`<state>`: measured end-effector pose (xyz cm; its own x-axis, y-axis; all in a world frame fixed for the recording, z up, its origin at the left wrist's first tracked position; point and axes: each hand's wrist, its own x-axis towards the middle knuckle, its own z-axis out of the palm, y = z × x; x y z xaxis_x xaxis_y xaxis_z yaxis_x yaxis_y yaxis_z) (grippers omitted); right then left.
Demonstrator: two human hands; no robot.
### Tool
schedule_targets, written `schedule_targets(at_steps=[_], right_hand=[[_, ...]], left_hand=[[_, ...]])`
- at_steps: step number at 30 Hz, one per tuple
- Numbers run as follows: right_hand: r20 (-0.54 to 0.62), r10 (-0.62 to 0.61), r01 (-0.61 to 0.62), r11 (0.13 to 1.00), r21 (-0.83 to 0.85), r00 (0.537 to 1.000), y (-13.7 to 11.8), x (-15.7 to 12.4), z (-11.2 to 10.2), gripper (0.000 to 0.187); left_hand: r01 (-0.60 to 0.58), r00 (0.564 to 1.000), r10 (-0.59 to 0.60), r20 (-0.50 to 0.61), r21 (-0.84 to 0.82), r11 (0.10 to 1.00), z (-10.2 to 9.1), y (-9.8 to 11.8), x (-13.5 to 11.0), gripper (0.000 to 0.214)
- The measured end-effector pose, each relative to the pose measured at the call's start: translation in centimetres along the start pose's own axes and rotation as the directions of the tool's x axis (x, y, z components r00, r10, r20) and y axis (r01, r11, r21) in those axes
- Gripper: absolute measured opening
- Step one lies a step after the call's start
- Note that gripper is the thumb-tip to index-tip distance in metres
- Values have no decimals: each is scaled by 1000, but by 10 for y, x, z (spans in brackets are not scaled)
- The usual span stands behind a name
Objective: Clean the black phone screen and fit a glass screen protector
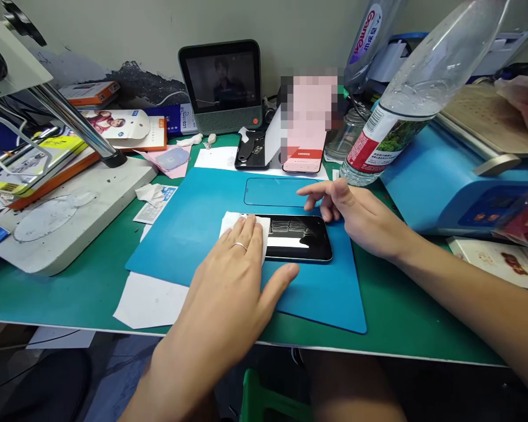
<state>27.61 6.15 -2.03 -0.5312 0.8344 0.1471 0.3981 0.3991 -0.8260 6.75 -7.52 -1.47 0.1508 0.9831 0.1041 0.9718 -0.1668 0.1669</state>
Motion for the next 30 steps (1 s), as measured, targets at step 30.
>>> schedule_targets(at_steps=[30], right_hand=[[-87, -42, 46, 998, 44, 995, 3, -1, 1, 83]], left_hand=[[-181, 981, 179, 78, 19, 983, 4, 82, 44, 74]])
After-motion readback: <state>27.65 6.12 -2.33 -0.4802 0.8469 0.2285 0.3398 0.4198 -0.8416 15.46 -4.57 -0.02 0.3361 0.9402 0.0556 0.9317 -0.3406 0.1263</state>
